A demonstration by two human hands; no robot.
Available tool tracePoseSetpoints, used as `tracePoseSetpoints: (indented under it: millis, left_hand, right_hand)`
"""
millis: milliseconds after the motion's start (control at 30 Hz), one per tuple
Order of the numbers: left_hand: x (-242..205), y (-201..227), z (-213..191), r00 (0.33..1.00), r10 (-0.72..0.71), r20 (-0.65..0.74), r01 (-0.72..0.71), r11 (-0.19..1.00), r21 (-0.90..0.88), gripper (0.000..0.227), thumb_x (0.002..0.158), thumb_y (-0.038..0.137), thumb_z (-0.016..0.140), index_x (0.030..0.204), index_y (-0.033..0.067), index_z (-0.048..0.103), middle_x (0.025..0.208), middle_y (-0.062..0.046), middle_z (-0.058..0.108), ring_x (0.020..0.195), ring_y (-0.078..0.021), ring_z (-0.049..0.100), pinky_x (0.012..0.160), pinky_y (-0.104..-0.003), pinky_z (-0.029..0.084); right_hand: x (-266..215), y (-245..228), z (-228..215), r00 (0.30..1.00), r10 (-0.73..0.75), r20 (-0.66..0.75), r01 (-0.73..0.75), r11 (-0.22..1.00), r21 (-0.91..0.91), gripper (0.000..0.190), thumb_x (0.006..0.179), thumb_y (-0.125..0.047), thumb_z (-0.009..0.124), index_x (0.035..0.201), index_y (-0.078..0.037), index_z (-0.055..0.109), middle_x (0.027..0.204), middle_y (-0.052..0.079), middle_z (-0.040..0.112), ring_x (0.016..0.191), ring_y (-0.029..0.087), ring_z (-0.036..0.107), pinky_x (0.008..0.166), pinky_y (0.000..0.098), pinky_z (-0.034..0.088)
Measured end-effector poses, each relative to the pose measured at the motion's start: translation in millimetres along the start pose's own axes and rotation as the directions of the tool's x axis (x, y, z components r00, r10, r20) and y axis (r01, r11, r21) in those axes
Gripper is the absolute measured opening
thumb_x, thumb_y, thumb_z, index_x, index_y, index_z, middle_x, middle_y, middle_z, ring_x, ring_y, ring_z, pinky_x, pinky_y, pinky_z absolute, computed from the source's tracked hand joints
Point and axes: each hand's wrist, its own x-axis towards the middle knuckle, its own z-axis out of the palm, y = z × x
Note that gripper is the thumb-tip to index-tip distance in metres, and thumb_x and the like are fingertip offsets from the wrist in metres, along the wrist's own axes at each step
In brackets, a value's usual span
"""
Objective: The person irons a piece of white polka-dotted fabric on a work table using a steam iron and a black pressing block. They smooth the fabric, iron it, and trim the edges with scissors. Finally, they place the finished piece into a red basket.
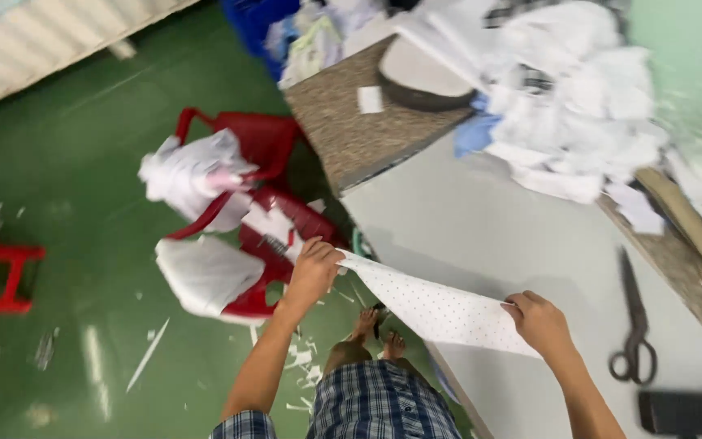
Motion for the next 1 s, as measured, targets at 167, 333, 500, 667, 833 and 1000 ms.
tracePoseSetpoints:
  millis: [167, 333, 500, 667, 833, 1000]
  left_hand:
    - [-140.2, -26.8, -96.8, 0.912, -0.378, -0.157, 0.403, 0.898, 0.178, 0.018, 0.077, 0.003, 0.075, 0.092, 0.0124, 0.073, 0.082, -0.006, 0.070, 0.087, -0.0259, 0.068, 0.102, -0.046, 0.047]
    - [-270.8, -5.7, -166.2, 0.694, -0.658, -0.293, 0.716, 0.673, 0.185, 0.017, 0.079, 0.004, 0.076, 0.091, 0.0144, 0.075, 0.086, -0.002, 0.073, 0.088, -0.0254, 0.071, 0.100, -0.045, 0.049]
    - [-369.8, 4.9, -204.8, 0.280, -0.926, -0.253, 0.950, 0.305, -0.066, 0.013, 0.084, 0.009, 0.075, 0.092, 0.0195, 0.078, 0.086, 0.001, 0.076, 0.092, -0.0249, 0.072, 0.095, -0.042, 0.051]
    - [-426.3, -40.2, -231.8, -0.011, -0.992, -0.122, 0.928, 0.035, -0.370, 0.009, 0.087, 0.012, 0.076, 0.094, 0.0129, 0.080, 0.087, -0.010, 0.080, 0.085, -0.0268, 0.073, 0.086, -0.041, 0.051]
    - [-455.3, -146.3, -245.1, -0.102, -0.992, -0.070, 0.878, -0.057, -0.475, 0.008, 0.087, 0.019, 0.078, 0.092, 0.0129, 0.079, 0.075, -0.004, 0.071, 0.075, -0.0166, 0.058, 0.075, -0.034, 0.046]
    - [-482.3, -267.1, -222.4, -0.160, -0.968, -0.194, 0.941, -0.090, -0.327, 0.021, 0.092, 0.033, 0.076, 0.106, 0.0177, 0.076, 0.098, -0.010, 0.077, 0.095, -0.0356, 0.071, 0.083, -0.045, 0.053]
  right_hand:
    - [98.3, -110.2, -24.5, 0.874, -0.460, -0.157, 0.467, 0.884, 0.010, 0.017, 0.096, -0.038, 0.065, 0.099, -0.023, 0.073, 0.077, -0.003, 0.067, 0.079, 0.016, 0.073, 0.078, 0.0271, 0.061]
    - [151.6, -254.4, -7.5, 0.671, -0.733, -0.112, 0.738, 0.675, 0.006, 0.022, 0.100, -0.038, 0.059, 0.105, -0.020, 0.071, 0.089, 0.001, 0.068, 0.091, 0.022, 0.072, 0.089, 0.0341, 0.058]
    - [172.7, -372.9, 50.2, 0.482, -0.869, 0.111, 0.860, 0.493, 0.132, 0.024, 0.098, -0.041, 0.055, 0.101, -0.023, 0.071, 0.088, 0.003, 0.069, 0.096, 0.026, 0.070, 0.086, 0.0394, 0.056]
    - [181.9, -487.1, 35.7, 0.440, -0.826, 0.354, 0.793, 0.542, 0.278, 0.022, 0.097, -0.032, 0.060, 0.105, -0.016, 0.074, 0.097, 0.010, 0.074, 0.103, 0.032, 0.070, 0.090, 0.0437, 0.056]
    - [228.4, -608.8, 22.6, 0.463, -0.773, 0.434, 0.745, 0.605, 0.282, 0.023, 0.094, -0.028, 0.064, 0.108, -0.015, 0.076, 0.102, 0.014, 0.078, 0.107, 0.037, 0.070, 0.093, 0.0486, 0.054]
    - [308.4, -681.4, 123.9, 0.609, -0.767, 0.201, 0.744, 0.641, 0.189, 0.026, 0.097, -0.029, 0.064, 0.117, -0.015, 0.073, 0.109, 0.012, 0.075, 0.106, 0.035, 0.069, 0.090, 0.0465, 0.055]
